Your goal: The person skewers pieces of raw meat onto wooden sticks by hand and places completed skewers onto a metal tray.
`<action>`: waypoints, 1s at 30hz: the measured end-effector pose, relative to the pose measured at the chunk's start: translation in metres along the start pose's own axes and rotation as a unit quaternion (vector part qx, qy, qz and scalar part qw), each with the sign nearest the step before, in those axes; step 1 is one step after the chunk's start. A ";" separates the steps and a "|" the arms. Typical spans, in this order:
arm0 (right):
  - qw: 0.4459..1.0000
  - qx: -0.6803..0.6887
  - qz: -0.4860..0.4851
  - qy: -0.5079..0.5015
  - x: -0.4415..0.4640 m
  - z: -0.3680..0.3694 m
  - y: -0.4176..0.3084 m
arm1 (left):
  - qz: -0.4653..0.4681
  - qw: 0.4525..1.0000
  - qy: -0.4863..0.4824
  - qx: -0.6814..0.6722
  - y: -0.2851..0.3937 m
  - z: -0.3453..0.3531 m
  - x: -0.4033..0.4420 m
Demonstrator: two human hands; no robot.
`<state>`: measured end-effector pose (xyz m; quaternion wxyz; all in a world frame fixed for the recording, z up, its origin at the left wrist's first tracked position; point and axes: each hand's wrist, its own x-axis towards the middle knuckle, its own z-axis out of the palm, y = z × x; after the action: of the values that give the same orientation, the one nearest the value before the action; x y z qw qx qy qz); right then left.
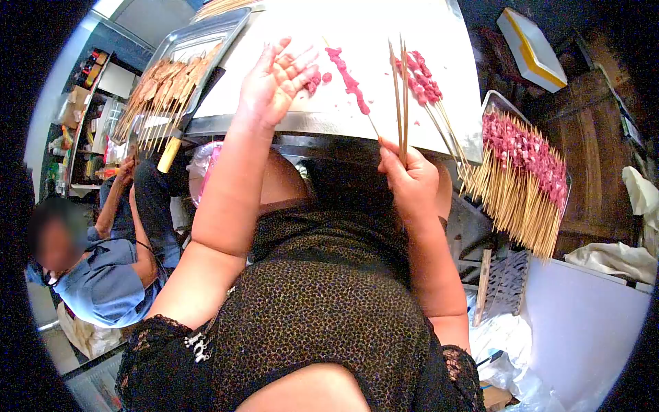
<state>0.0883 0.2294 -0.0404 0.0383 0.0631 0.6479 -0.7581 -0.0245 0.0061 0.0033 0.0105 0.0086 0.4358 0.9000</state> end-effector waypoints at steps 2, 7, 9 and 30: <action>1.000 -0.019 -0.005 0.015 0.001 -0.005 -0.003 | 0.043 0.997 0.035 0.044 0.008 -0.008 0.003; 0.879 -0.394 -0.237 0.127 0.015 -0.041 -0.043 | 0.092 0.981 0.073 0.152 0.026 -0.038 0.023; 0.802 -0.498 -0.299 0.139 0.026 -0.048 -0.053 | 0.092 0.926 0.054 0.362 0.032 -0.042 0.030; 0.974 -0.211 -0.062 -0.061 0.011 -0.003 -0.015 | -0.015 0.955 0.007 0.295 0.030 -0.040 0.034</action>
<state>0.0750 0.2348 -0.0278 0.0432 -0.0330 0.7923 -0.6077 -0.0598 -0.0432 0.0025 0.0179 -0.0017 0.6817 0.7314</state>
